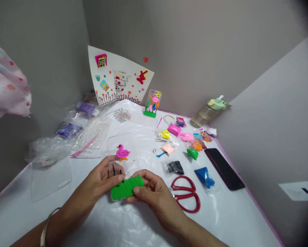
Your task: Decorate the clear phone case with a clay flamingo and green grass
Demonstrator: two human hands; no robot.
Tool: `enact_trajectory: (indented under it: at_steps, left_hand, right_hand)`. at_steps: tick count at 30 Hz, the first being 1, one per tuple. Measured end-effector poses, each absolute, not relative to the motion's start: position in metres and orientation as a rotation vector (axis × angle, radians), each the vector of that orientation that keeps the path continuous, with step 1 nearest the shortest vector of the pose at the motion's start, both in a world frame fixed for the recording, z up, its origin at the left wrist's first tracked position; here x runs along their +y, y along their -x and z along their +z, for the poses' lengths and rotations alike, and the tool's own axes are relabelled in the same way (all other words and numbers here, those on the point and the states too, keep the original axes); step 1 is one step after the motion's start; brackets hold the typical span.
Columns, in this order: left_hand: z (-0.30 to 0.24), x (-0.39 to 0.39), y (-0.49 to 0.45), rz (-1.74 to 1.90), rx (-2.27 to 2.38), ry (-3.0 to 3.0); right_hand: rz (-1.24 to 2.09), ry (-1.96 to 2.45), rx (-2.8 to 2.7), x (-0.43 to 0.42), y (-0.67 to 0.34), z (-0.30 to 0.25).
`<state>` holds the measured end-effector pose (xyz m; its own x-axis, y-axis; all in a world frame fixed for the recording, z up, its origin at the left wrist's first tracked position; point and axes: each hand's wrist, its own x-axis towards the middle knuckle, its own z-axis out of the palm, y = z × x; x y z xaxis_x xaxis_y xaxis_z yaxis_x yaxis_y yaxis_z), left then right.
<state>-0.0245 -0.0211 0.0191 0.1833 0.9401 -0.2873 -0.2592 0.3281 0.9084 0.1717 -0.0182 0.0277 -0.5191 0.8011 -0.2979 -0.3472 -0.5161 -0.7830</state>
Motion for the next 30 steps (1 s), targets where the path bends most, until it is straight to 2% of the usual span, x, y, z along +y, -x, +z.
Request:
enact_trajectory:
  at_steps: [30]
  left_hand:
    - [0.027,-0.021,0.025,1.025,1.107,-0.800]
  right_hand:
    - [2.074,0.885,-0.874,-0.018,-0.172,0.026]
